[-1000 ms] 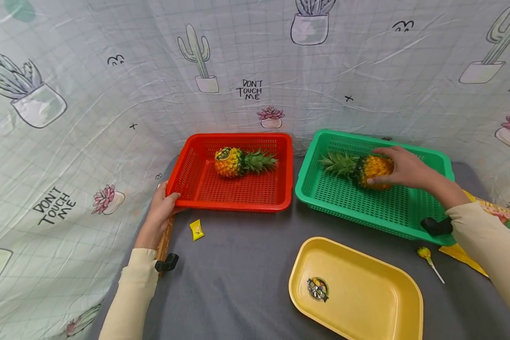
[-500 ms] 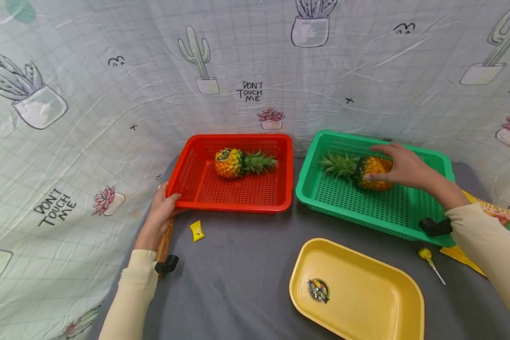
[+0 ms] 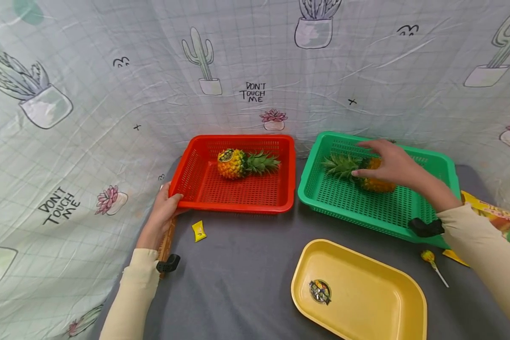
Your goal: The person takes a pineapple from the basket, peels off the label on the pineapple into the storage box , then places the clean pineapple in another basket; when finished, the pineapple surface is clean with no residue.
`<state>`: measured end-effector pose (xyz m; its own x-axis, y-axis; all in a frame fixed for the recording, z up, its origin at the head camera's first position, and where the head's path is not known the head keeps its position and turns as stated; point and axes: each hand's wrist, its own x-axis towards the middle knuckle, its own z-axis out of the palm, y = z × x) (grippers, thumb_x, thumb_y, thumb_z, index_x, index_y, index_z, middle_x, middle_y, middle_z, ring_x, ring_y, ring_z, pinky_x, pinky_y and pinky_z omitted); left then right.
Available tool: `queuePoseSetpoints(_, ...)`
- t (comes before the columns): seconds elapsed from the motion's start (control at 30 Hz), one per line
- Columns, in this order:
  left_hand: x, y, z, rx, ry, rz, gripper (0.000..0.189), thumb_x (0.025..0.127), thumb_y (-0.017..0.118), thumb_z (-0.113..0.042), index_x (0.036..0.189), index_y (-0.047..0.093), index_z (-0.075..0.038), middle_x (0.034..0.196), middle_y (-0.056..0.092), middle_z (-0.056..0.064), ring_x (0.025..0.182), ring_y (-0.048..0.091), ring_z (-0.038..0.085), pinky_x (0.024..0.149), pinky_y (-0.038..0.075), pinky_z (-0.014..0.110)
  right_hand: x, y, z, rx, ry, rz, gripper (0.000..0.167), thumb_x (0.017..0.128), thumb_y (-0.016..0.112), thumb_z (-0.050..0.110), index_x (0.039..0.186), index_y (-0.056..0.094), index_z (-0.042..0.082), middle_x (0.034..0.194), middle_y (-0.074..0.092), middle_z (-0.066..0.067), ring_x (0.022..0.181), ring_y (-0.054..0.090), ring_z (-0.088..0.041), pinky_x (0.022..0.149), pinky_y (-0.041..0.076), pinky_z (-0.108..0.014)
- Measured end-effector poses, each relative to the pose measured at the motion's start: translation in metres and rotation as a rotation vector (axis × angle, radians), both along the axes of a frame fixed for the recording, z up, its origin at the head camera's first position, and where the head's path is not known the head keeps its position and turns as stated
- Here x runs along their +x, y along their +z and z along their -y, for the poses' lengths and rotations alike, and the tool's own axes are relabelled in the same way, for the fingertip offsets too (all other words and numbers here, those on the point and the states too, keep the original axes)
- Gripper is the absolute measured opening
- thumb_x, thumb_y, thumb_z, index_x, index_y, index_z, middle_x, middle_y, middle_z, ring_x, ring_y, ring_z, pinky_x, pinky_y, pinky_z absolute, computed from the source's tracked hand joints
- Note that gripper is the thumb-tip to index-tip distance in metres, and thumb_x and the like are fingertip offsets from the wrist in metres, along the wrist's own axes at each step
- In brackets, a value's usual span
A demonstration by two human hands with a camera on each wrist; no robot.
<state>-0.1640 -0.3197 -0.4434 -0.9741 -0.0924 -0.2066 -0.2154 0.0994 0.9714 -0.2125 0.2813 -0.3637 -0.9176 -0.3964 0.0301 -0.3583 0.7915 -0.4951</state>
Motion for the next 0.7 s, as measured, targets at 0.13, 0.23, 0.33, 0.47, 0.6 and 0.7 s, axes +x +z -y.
queuePoseSetpoints(0.13, -0.001, 0.001, 0.000, 0.012, -0.003, 0.021, 0.060, 0.110, 0.041, -0.005, 0.166, 0.018, -0.006, 0.158, 0.033, 0.025, 0.134, 0.047, 0.046, 0.090, 0.059, 0.036, 0.004, 0.005, 0.018, -0.041, 0.023, -0.018, 0.084, 0.091, 0.085, 0.039, 0.156, 0.047, 0.001, 0.153, 0.046, -0.028, 0.132, 0.049, -0.050, 0.099, 0.043, -0.069)
queuePoseSetpoints(0.23, 0.000, 0.004, -0.002, 0.024, -0.006, 0.032, 0.061, 0.110, 0.040, -0.004, 0.166, 0.016, -0.006, 0.159, 0.031, 0.026, 0.136, 0.045, 0.048, 0.096, 0.057, 0.041, 0.006, 0.009, 0.029, -0.066, 0.037, -0.020, 0.083, 0.092, 0.085, 0.040, 0.157, 0.047, 0.004, 0.153, 0.047, -0.025, 0.133, 0.049, -0.048, 0.100, 0.044, -0.068)
queuePoseSetpoints(0.33, 0.001, 0.006, -0.004, 0.031, -0.010, 0.034, 0.061, 0.110, 0.039, -0.002, 0.166, 0.015, -0.004, 0.159, 0.031, 0.028, 0.137, 0.044, 0.050, 0.098, 0.055, 0.045, 0.005, 0.013, 0.041, -0.083, 0.053, -0.020, 0.082, 0.092, 0.084, 0.041, 0.157, 0.048, 0.006, 0.154, 0.047, -0.023, 0.135, 0.049, -0.046, 0.101, 0.044, -0.067)
queuePoseSetpoints(0.47, 0.001, 0.004, -0.004, 0.011, -0.003, 0.018, 0.060, 0.110, 0.040, -0.004, 0.166, 0.017, -0.005, 0.158, 0.032, 0.026, 0.136, 0.046, 0.048, 0.094, 0.058, 0.040, 0.000, 0.019, 0.060, -0.113, 0.098, -0.029, 0.081, 0.091, 0.085, 0.039, 0.157, 0.049, 0.007, 0.155, 0.048, -0.019, 0.135, 0.051, -0.044, 0.104, 0.044, -0.064)
queuePoseSetpoints(0.6, 0.001, 0.005, -0.003, 0.007, 0.005, 0.016, 0.061, 0.110, 0.040, -0.005, 0.166, 0.017, -0.005, 0.159, 0.033, 0.026, 0.136, 0.047, 0.047, 0.088, 0.059, 0.033, -0.005, 0.024, 0.082, -0.123, 0.142, -0.047, 0.079, 0.091, 0.085, 0.035, 0.156, 0.050, 0.007, 0.154, 0.051, -0.018, 0.133, 0.053, -0.042, 0.104, 0.045, -0.062)
queuePoseSetpoints(0.7, 0.002, 0.007, -0.003, 0.024, 0.003, 0.027, 0.061, 0.109, 0.039, -0.003, 0.166, 0.016, -0.003, 0.159, 0.031, 0.027, 0.138, 0.045, 0.048, 0.085, 0.060, 0.030, -0.008, 0.024, 0.097, -0.127, 0.163, -0.050, 0.077, 0.092, 0.085, 0.033, 0.155, 0.051, 0.006, 0.152, 0.051, -0.020, 0.131, 0.054, -0.042, 0.103, 0.045, -0.062)
